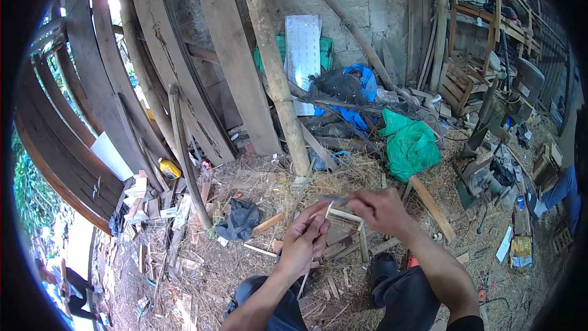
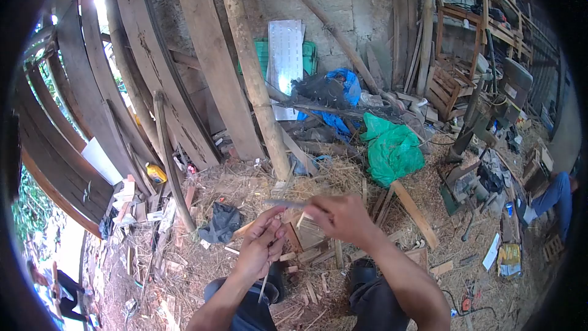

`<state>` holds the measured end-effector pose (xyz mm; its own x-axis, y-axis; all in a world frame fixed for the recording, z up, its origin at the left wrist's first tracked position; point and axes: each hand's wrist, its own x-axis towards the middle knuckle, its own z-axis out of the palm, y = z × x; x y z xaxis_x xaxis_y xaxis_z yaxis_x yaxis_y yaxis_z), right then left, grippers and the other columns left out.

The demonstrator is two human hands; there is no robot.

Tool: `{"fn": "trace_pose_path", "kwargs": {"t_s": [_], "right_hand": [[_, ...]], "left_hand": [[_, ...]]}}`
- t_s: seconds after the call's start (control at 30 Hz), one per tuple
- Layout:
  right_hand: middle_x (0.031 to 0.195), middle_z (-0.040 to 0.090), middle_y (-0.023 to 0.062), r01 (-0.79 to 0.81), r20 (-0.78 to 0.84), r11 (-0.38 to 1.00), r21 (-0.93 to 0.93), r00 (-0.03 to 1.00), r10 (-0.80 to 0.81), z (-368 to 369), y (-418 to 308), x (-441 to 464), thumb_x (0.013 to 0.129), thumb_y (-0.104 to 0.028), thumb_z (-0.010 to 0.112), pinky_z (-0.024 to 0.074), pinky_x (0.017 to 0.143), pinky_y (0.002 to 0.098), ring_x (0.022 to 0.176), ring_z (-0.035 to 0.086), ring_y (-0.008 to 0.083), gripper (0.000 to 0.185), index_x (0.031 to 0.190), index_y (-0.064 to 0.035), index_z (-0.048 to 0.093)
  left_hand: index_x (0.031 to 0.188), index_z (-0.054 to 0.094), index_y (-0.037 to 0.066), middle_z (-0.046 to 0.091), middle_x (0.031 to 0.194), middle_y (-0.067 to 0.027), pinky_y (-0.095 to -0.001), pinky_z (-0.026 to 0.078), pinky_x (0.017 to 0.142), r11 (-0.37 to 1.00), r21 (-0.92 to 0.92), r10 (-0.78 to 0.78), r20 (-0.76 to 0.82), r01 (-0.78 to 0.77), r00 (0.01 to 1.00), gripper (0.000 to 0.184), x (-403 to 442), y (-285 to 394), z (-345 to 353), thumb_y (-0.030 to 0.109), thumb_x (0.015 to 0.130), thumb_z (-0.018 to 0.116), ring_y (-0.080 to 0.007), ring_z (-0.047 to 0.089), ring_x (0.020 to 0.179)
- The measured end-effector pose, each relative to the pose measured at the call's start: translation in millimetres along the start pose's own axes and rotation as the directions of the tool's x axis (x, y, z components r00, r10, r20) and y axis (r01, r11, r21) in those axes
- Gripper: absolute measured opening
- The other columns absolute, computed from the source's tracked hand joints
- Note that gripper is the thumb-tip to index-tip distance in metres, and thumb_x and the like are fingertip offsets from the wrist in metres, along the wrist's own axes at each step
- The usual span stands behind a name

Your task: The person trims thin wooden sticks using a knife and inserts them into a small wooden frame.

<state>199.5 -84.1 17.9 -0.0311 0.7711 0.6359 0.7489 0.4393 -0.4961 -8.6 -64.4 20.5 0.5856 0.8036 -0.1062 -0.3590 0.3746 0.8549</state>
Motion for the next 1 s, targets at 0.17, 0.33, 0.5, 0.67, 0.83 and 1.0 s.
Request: {"fn": "trace_pose_path", "kwargs": {"t_s": [0.17,0.33,0.5,0.67,0.83,1.0], "right_hand": [[0.064,0.064,0.0129,0.109,0.112,0.993,-0.043,0.988,-0.104,3,1,1,0.087,-0.028,0.062,0.0479,0.049,0.0362,0.055,0.063,0.0279,0.024,0.087,-0.0056,0.068],[0.059,0.061,0.0109,-0.070,-0.046,0.985,-0.159,0.997,0.064,3,21,6,0.088,-0.031,0.061,0.0446,0.045,0.0363,0.049,0.060,0.0276,0.024,0.083,-0.0079,0.068],[0.058,0.060,0.0099,-0.151,-0.114,0.986,-0.065,0.983,0.143,-10,16,4,0.088,-0.030,0.061,0.0441,0.044,0.0369,0.048,0.059,0.0293,0.024,0.081,-0.0072,0.067],[0.066,0.065,0.0096,0.187,0.185,0.977,-0.103,0.969,-0.166,-5,-13,0,0.086,-0.028,0.064,0.0470,0.048,0.0342,0.054,0.063,0.0257,0.022,0.086,-0.0069,0.068],[0.064,0.065,0.0077,0.121,0.036,0.984,-0.128,0.992,-0.118,1,8,4,0.085,-0.032,0.065,0.0453,0.046,0.0352,0.052,0.062,0.0259,0.024,0.082,-0.0085,0.068],[0.061,0.063,0.0075,0.065,0.021,0.988,-0.139,0.998,-0.063,-2,13,5,0.086,-0.036,0.064,0.0437,0.044,0.0366,0.049,0.059,0.0268,0.028,0.079,-0.0091,0.067]], "left_hand": [[0.130,0.047,0.009,0.042,0.079,0.0007,-0.0170,0.019,0.039,0.997,-0.036,-0.074,-0.004,0.074,0.997,0.031,2,-1,-4,0.012,0.100,0.042,-0.0023,0.028,0.049],[0.136,0.043,0.010,0.040,0.080,0.0002,-0.0169,0.019,0.040,0.991,-0.097,-0.095,0.015,0.097,0.995,0.037,0,4,-6,0.008,0.099,0.042,-0.0027,0.027,0.050],[0.138,0.042,0.015,0.039,0.079,0.0014,-0.0184,0.017,0.041,0.996,-0.029,-0.087,0.068,0.089,0.994,0.038,-2,1,-8,0.011,0.100,0.040,-0.0025,0.025,0.049],[0.138,0.042,0.016,0.039,0.079,0.0009,-0.0180,0.018,0.040,0.985,-0.123,-0.115,0.082,0.125,0.990,0.038,-1,1,-5,0.012,0.100,0.041,-0.0025,0.026,0.049],[0.141,0.039,0.016,0.040,0.080,0.0008,-0.0173,0.018,0.040,0.982,-0.134,-0.125,0.072,0.134,0.990,0.041,5,-3,-14,0.013,0.100,0.041,-0.0022,0.026,0.050],[0.140,0.040,0.014,0.039,0.080,0.0004,-0.0169,0.017,0.040,0.980,-0.141,-0.135,0.060,0.142,0.989,0.041,1,8,-9,0.011,0.100,0.041,-0.0022,0.026,0.049]]}}
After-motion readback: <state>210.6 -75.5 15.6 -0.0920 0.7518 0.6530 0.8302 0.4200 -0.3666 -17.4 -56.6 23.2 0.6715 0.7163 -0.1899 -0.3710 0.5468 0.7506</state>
